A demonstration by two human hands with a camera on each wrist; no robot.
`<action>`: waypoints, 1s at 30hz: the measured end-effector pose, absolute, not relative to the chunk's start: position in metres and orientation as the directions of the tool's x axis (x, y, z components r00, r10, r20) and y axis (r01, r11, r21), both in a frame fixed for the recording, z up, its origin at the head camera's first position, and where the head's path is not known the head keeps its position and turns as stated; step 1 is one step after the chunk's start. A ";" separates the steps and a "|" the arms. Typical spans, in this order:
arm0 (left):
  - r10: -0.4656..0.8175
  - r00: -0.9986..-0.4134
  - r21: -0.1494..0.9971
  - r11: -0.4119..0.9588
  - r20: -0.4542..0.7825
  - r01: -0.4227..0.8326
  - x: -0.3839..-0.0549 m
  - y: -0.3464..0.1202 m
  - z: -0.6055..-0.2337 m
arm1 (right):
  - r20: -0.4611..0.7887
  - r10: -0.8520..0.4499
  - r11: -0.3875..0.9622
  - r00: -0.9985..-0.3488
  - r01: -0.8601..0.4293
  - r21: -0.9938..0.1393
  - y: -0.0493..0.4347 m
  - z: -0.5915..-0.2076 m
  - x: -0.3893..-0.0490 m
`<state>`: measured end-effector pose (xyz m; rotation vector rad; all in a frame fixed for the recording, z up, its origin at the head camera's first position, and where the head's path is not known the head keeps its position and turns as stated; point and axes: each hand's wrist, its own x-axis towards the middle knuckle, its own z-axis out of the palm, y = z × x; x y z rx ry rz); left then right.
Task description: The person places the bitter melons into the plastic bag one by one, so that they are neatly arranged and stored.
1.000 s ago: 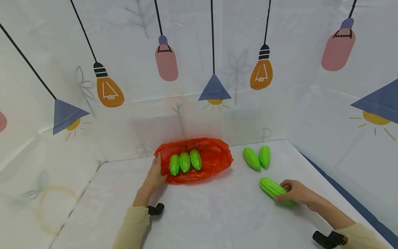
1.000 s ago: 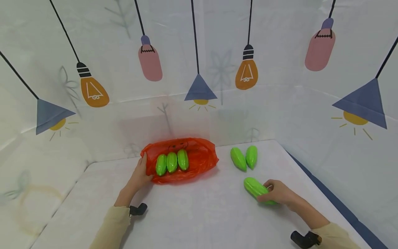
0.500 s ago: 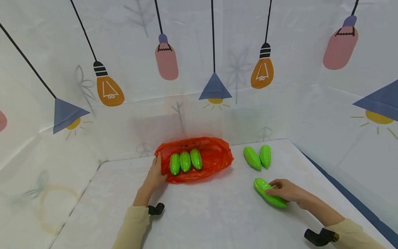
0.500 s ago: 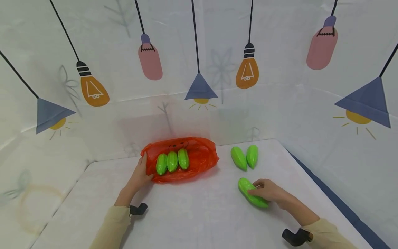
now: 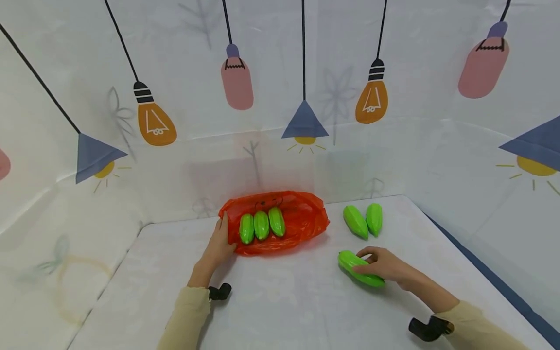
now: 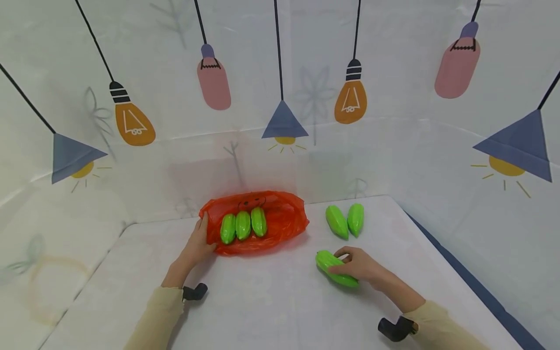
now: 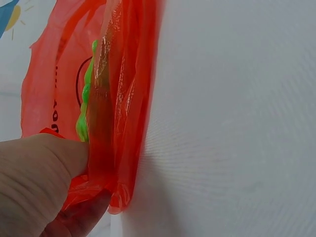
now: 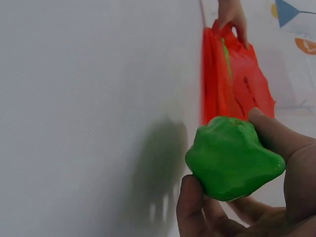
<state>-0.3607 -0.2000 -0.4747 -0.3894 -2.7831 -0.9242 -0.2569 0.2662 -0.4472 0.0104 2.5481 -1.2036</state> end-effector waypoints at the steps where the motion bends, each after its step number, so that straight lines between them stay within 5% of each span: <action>1: 0.188 -0.950 0.562 0.770 0.251 0.301 -0.361 -0.200 -0.475 | -0.287 -0.137 0.635 -0.948 0.138 -0.760 0.263 -0.446 -0.258; 30: 0.198 -0.941 0.525 0.789 0.275 0.320 -0.361 -0.196 -0.466 | -0.147 -0.158 0.400 -0.977 0.073 -0.913 0.162 -0.422 -0.290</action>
